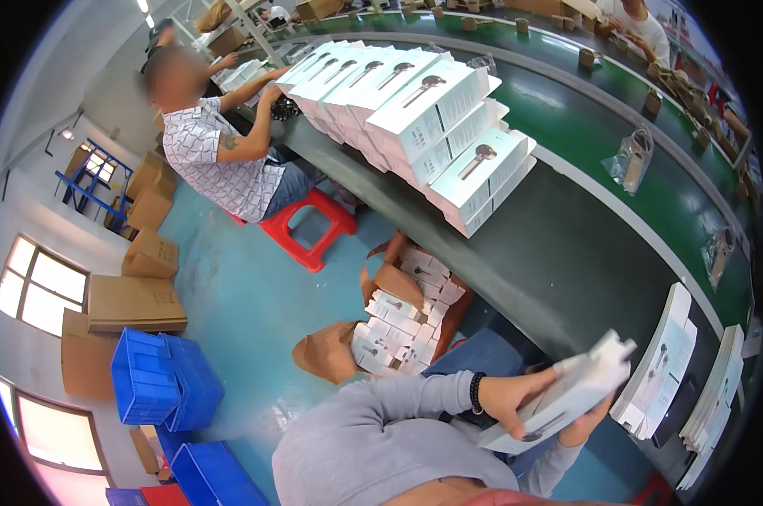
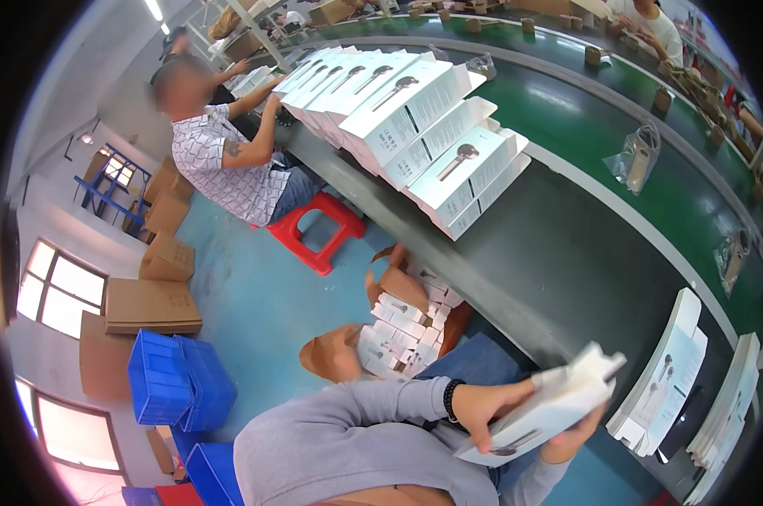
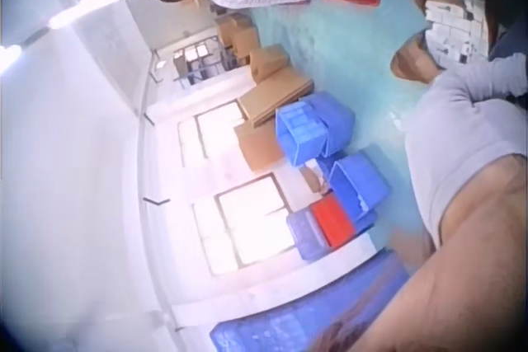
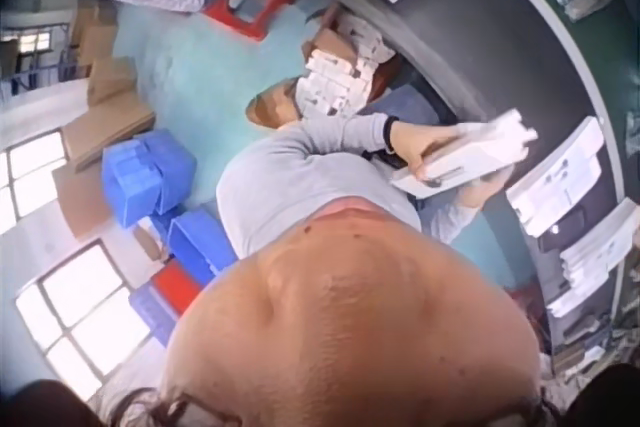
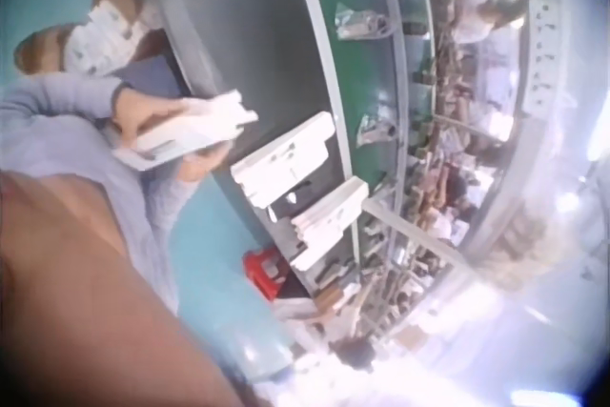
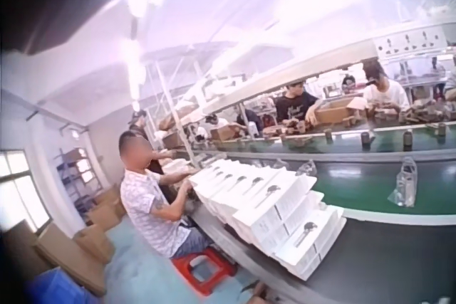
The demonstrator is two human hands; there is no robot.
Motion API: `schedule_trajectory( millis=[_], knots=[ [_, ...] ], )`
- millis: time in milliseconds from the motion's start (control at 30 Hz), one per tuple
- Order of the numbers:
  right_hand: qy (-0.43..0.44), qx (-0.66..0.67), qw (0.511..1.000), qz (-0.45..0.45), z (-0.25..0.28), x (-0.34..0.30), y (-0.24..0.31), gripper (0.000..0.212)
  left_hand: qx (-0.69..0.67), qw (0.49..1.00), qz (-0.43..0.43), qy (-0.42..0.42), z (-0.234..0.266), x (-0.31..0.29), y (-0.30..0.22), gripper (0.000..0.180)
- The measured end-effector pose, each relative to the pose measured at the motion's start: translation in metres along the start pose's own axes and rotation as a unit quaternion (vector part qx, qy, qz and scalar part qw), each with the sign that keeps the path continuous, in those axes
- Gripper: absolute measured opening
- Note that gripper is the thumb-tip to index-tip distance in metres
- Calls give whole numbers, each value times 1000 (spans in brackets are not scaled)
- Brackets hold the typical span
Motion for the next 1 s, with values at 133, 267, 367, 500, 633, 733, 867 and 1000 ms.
schedule_trajectory(
  millis=[133, 267, 367, 500, 633, 733, 867, 1000],
  knots=[
    [-124, -12, 986, 109, 5, -1, 34, 115, 315, 938, -10, -143, 8, 14, -8, 110],
    [-70, -38, 995, 62, -20, -9, 28, 107, 645, 762, -41, -23, 2, 20, -20, 100],
    [-7, -88, 993, 73, -11, -14, 27, 91, 554, 811, -181, -56, 6, 3, -11, 96],
    [-4, -100, 994, 41, -3, -28, 39, 88, 575, 797, -182, 33, -10, 28, -29, 79],
    [21, -296, 948, 117, -5, -19, 49, 83, 591, 786, -169, 61, -5, 31, -34, 67],
    [52, -305, 940, 147, -18, -11, 49, 77, 611, 773, -171, 4, 1, 31, -41, 55],
    [12, -125, 986, 114, -42, -12, 32, 64, 435, 853, -270, -96, -2, 24, -33, 67],
    [-53, -9, 990, 129, -48, -6, 29, 53, 329, 874, -310, -176, -5, 24, -26, 54]
  ],
)
Point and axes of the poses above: each hand's wrist, its own x-axis towards the middle knuckle, its own z-axis out of the back of the hand, y = z × x, the point moved 3 cm from there along x, towards the middle knuckle, and after that the axes turned 2 degrees about y, right-handed, at the moved point
